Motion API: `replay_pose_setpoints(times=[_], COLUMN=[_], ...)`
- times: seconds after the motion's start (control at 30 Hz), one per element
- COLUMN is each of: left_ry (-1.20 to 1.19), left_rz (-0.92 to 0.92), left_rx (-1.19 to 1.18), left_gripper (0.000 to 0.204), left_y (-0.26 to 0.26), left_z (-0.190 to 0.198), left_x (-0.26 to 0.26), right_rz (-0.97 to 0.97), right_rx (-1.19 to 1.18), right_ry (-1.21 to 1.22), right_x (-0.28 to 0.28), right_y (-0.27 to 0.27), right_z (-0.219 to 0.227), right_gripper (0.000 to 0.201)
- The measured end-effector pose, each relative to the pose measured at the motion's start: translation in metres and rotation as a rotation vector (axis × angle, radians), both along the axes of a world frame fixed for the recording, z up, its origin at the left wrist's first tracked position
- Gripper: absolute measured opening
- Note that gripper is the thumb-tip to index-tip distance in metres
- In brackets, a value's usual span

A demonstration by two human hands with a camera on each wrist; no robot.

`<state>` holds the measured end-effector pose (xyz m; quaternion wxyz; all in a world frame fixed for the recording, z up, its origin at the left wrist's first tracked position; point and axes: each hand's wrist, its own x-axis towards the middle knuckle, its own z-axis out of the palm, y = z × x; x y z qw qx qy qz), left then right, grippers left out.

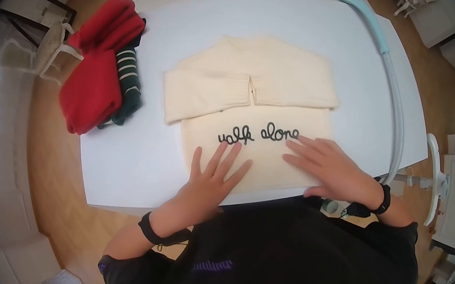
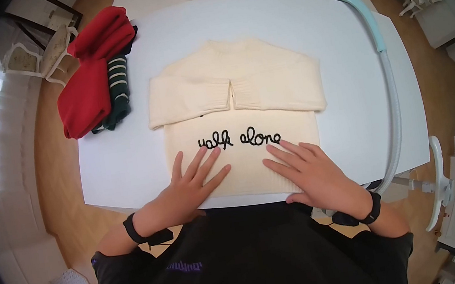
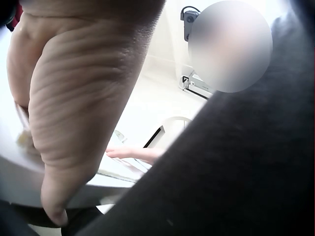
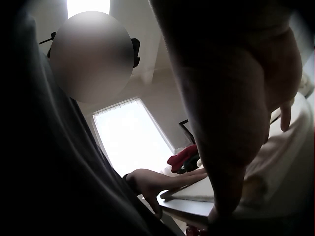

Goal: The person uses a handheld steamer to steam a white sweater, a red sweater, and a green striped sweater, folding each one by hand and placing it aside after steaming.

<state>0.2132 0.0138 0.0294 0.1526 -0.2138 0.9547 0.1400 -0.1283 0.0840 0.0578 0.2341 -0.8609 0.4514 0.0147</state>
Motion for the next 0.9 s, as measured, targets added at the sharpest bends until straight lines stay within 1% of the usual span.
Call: replay_pose_setpoints(times=[0.03, 0.07, 0.1, 0.13, 0.17, 0.2, 0.23, 0.27, 0.3, 0.33, 0.37, 0.4, 0.43, 0.5, 0.57, 0.63, 0.7, 0.73, 0.77, 0.8, 0.87, 0.9], left_ry=[0.046, 0.126, 0.126, 0.158, 0.190, 0.296, 0.294, 0.346, 0.399, 0.400, 0.403, 0.404, 0.405, 0.649, 0.780, 0.759, 0.727, 0.724, 0.721, 0.721, 0.585, 0.585], left_rz=[-0.042, -0.007, -0.004, 0.032, 0.068, 0.129, 0.125, 0.116, 0.106, 0.096, 0.232, 0.372, 0.368, 0.337, 0.301, 0.340, 0.356, 0.361, 0.368, 0.367, 0.409, 0.410], left_rx=[-0.146, -0.152, -0.150, 0.000, 0.151, 0.231, 0.231, 0.279, 0.327, 0.325, 0.438, 0.551, 0.547, 0.226, 0.011, -0.069, 0.068, 0.084, 0.103, 0.102, 0.148, 0.149], left_gripper=[0.125, 0.096, 0.096, 0.079, 0.064, 0.044, 0.044, 0.043, 0.044, 0.044, 0.039, 0.034, 0.034, 0.027, 0.025, 0.017, 0.017, 0.018, 0.018, 0.018, 0.023, 0.023], left_y=[0.011, 0.020, 0.022, 0.023, 0.023, 0.025, 0.023, 0.017, 0.010, 0.004, -0.003, -0.010, -0.019, -0.046, -0.086, -0.133, -0.188, -0.208, -0.224, -0.236, -0.245, -0.247], left_z=[-0.006, -0.005, 0.000, 0.007, 0.011, 0.007, 0.010, 0.016, 0.023, 0.034, 0.050, 0.063, 0.073, 0.091, 0.092, 0.091, 0.070, 0.056, 0.041, 0.025, 0.010, 0.002], left_x=[0.005, 0.006, 0.008, 0.011, 0.015, 0.019, 0.025, 0.030, 0.034, 0.036, 0.038, 0.037, 0.033, 0.025, 0.014, -0.003, -0.015, -0.023, -0.030, -0.033, -0.040, -0.039], right_rz=[0.004, -0.014, -0.032, -0.051, -0.052, -0.071, -0.094, -0.100, -0.193, -0.285, -0.291, -0.394, -0.494, -0.579, -0.720, -0.654, -0.740, -0.784, -0.828, -0.829, -0.882, -0.882], right_rx=[0.004, 0.033, 0.059, 0.003, 0.003, -0.060, -0.123, -0.126, -0.083, -0.042, -0.049, -0.007, 0.036, -0.042, 0.011, -0.073, -0.054, -0.045, -0.033, -0.034, 0.044, 0.045], right_ry=[0.000, 0.062, 0.124, 0.112, 0.111, 0.084, 0.057, 0.058, -0.132, -0.322, -0.320, -0.433, -0.546, -0.578, -0.845, -0.821, -0.813, -0.755, -0.696, -0.697, -0.416, -0.416], right_x=[0.004, 0.010, 0.015, 0.017, 0.016, 0.011, 0.006, -0.003, -0.014, -0.021, -0.023, -0.025, -0.029, -0.038, -0.047, -0.062, -0.063, -0.067, -0.070, -0.071, -0.071, -0.073], right_y=[0.010, 0.021, 0.030, 0.039, 0.044, 0.049, 0.054, 0.056, 0.057, 0.056, 0.050, 0.039, 0.026, -0.001, -0.040, -0.092, -0.137, -0.160, -0.177, -0.186, -0.196, -0.196], right_z=[0.005, 0.014, 0.020, 0.017, 0.013, 0.008, 0.006, 0.005, 0.006, 0.008, 0.015, 0.029, 0.040, 0.051, 0.048, 0.035, 0.016, 0.001, -0.012, -0.020, -0.026, -0.030], right_gripper=[0.117, 0.114, 0.111, 0.097, 0.097, 0.084, 0.073, 0.073, 0.061, 0.050, 0.050, 0.041, 0.032, 0.022, 0.019, 0.022, 0.025, 0.027, 0.029, 0.029, 0.039, 0.039])
